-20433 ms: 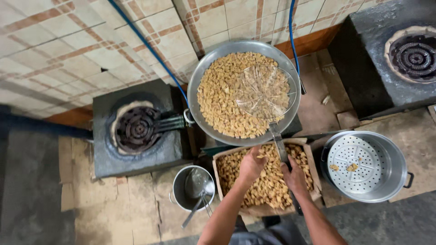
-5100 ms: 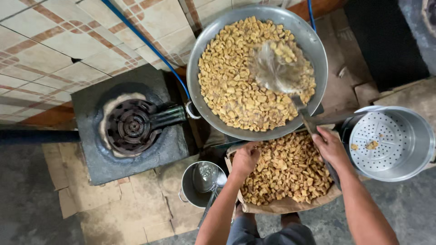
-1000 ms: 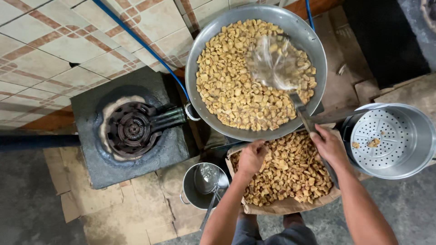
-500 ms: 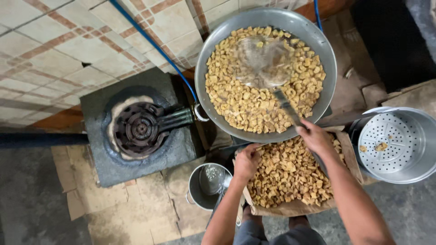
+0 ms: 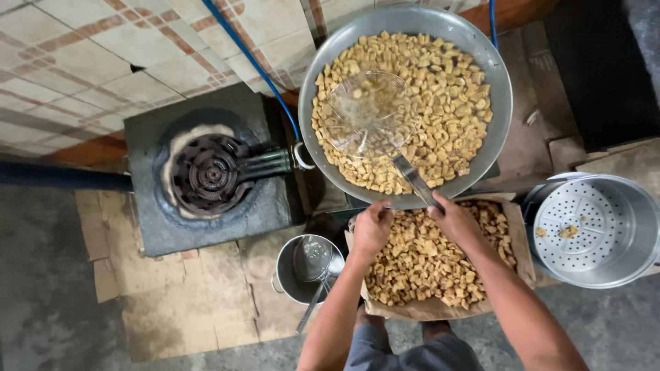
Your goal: The person is using a mesh strainer to scoop small fried dough pieces from a large wok of hot oil and transfer them into a cardboard box.
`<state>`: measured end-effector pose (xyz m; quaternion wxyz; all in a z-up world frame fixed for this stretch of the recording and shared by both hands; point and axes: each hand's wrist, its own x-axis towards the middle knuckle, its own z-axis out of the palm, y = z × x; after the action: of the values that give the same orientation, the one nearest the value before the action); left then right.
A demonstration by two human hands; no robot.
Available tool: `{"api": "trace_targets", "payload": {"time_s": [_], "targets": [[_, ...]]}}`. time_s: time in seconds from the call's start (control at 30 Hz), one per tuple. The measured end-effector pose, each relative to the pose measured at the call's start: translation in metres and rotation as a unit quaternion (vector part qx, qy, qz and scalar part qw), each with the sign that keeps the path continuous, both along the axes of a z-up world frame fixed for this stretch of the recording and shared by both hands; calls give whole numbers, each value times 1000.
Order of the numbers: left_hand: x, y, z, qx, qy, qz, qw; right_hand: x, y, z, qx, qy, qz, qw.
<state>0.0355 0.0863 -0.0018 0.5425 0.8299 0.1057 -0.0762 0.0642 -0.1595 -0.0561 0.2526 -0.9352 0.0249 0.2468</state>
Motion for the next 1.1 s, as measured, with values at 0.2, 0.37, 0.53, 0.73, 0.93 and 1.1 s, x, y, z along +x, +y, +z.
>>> {"api": "trace_targets", "payload": {"time_s": [0.2,0.37,0.53,0.73,0.93,1.1], "targets": [[-31,-22,-6,2,-35,19,999,-20,-53,23,-53,87,3,995],[-52,-33,-22,52,-29,23,998,-44,-56,11,-15,-93,82,992],[-48,-53,-9,34,44,39,998,-21,-62,37,24,135,-48,989],[-43,-70,1,39,-36,53,997,-64,-124,40,-97,142,21,985],[-39,-90,7,60,125,16,990,-37,-123,30,-6,172,-32,984],[-39,-107,5,23,-25,43,998,-68,-169,48,-18,4,41,999]]}}
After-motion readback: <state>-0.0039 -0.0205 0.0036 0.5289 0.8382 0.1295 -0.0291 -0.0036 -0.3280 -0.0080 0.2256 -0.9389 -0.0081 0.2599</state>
